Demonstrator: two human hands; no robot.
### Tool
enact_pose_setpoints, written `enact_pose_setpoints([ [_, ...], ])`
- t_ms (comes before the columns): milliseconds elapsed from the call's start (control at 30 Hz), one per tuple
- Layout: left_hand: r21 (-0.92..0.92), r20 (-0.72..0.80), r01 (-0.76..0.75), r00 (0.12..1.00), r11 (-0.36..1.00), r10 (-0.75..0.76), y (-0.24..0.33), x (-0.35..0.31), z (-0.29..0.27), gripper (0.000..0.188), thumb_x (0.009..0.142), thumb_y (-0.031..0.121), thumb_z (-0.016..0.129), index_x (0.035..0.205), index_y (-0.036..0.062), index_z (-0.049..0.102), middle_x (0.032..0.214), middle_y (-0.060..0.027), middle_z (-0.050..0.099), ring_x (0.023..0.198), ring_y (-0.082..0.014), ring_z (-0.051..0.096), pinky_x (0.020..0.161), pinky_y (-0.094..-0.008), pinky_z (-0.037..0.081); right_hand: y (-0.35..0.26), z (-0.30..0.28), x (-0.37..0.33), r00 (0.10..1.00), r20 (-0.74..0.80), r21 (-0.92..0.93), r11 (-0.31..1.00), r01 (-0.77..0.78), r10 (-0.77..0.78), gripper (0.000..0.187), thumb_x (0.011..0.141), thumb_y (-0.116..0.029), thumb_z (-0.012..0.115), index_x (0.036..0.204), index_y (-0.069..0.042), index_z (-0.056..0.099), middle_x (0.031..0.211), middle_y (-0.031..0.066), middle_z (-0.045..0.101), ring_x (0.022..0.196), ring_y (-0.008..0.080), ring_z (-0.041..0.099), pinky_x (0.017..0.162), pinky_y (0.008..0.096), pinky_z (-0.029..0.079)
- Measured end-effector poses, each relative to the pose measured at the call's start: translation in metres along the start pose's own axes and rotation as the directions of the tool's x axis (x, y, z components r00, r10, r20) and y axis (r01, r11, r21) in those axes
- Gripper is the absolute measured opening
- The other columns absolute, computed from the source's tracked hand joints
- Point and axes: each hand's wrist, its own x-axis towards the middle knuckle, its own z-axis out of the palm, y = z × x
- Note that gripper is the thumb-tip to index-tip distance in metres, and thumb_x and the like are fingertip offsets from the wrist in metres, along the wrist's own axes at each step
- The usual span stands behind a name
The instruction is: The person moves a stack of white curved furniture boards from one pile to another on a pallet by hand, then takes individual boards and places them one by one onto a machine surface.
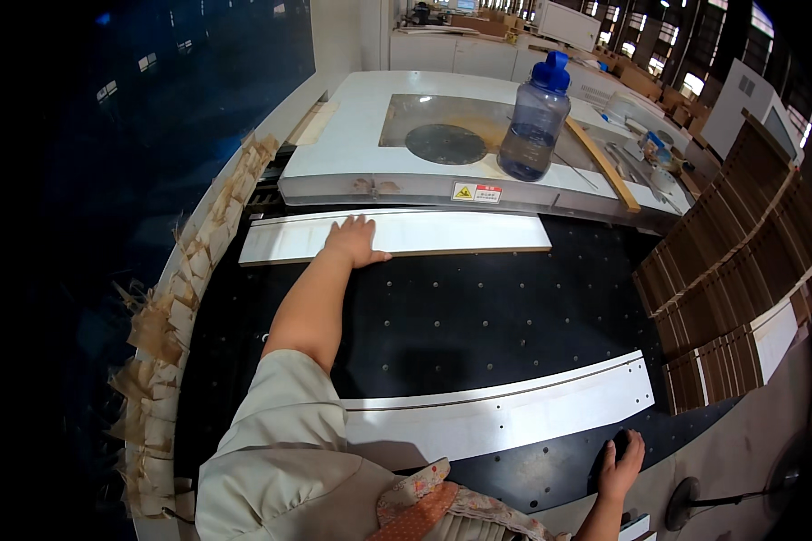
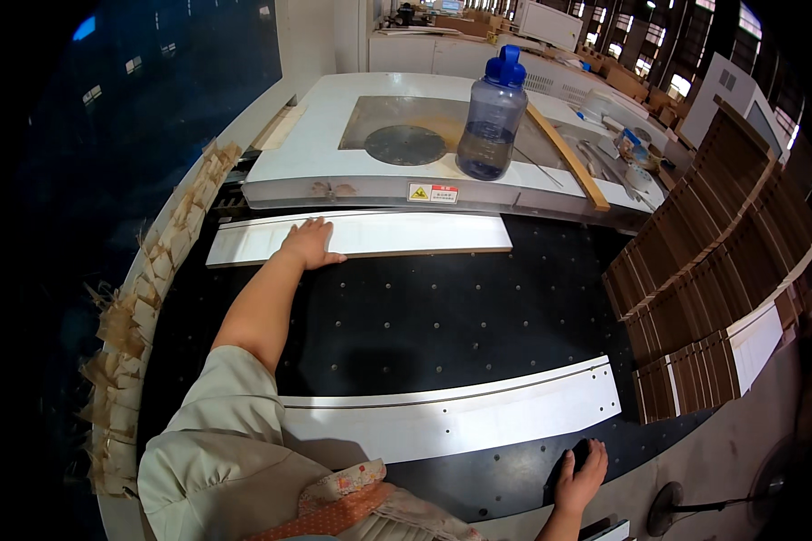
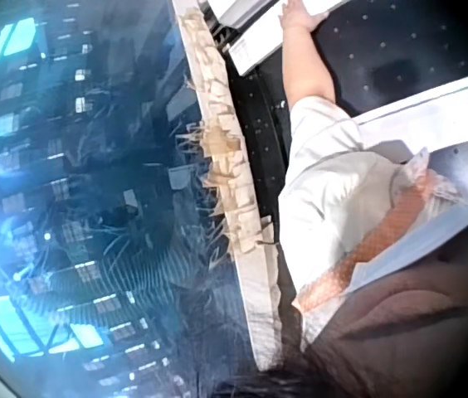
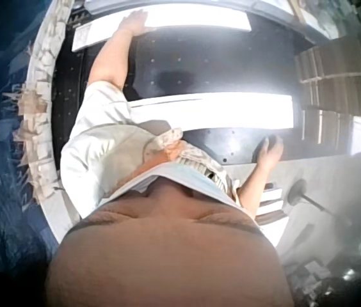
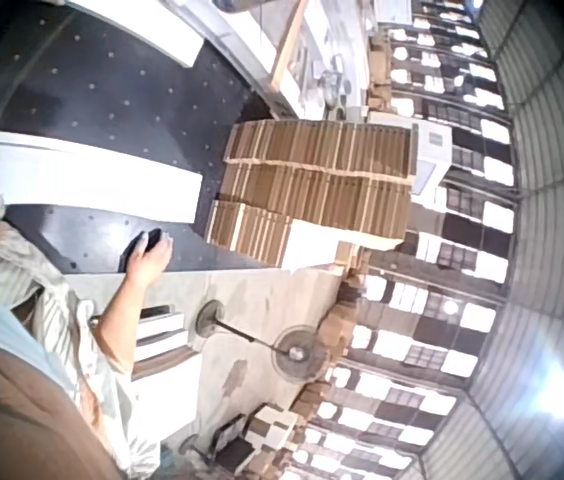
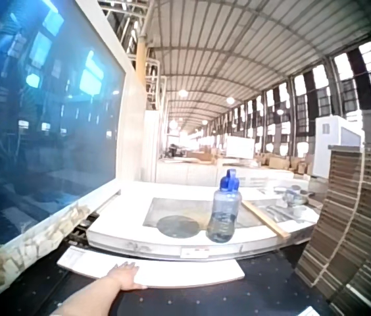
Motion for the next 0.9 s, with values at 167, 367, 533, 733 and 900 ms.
enact_pose_setpoints([
  [167,0.170,-0.270,-0.139,0.946,0.976,0.182,0.015,0.010,0.018,0.041,0.074,0.032,0.065,0.107,0.0078,0.058,0.118,-0.0114,0.052,0.123,-0.0288,0.038,0.100,-0.0483,0.030,-0.003,-0.001,0.000,1.000,-0.002,0.012,1.000,-0.001,0.001,0.038,0.077,-0.014,0.060,0.111,0.001,0.050,0.116,0.0205,0.050,0.112,0.0383,0.045,0.095,0.0435,0.035],
  [367,-0.018,-0.257,-0.032,0.966,0.999,0.026,0.039,0.013,0.008,0.040,0.077,0.043,0.062,0.098,0.0091,0.061,0.103,-0.0079,0.057,0.102,-0.0249,0.052,0.082,-0.0375,0.048,-0.001,-0.004,-0.002,1.000,0.021,0.033,0.999,0.007,-0.008,0.036,0.077,-0.013,0.060,0.108,0.002,0.051,0.115,0.0205,0.050,0.112,0.0388,0.044,0.096,0.0439,0.034],
  [533,0.019,-0.261,-0.025,0.965,0.999,0.029,0.021,0.023,0.006,0.041,0.075,0.046,0.062,0.095,0.0104,0.062,0.102,-0.0089,0.057,0.098,-0.0267,0.054,0.080,-0.0385,0.048,-0.001,-0.006,-0.003,0.999,0.041,0.024,0.999,-0.026,0.025,0.035,0.077,-0.011,0.059,0.108,0.002,0.051,0.116,0.0206,0.050,0.112,0.0388,0.044,0.096,0.0437,0.034],
  [733,0.068,-0.190,0.002,0.982,0.998,0.011,0.026,0.028,0.001,0.042,0.077,0.043,0.062,0.097,0.0062,0.063,0.106,-0.0109,0.058,0.102,-0.0282,0.054,0.082,-0.0390,0.048,-0.008,-0.004,0.001,0.999,-0.010,0.022,0.999,-0.033,0.033,0.035,0.071,-0.011,0.063,0.104,-0.002,0.054,0.115,0.0170,0.053,0.110,0.0359,0.047,0.094,0.0421,0.036],
  [900,0.107,-0.195,-0.044,0.979,0.993,0.064,0.034,0.031,-0.005,0.038,0.076,0.041,0.065,0.091,0.0059,0.064,0.098,-0.0137,0.061,0.095,-0.0296,0.058,0.081,-0.0389,0.048,-0.003,-0.006,0.000,0.996,-0.075,0.015,0.999,-0.037,0.038,0.035,0.068,-0.015,0.066,0.100,-0.003,0.056,0.111,0.0165,0.055,0.107,0.0351,0.049,0.092,0.0418,0.038],
])
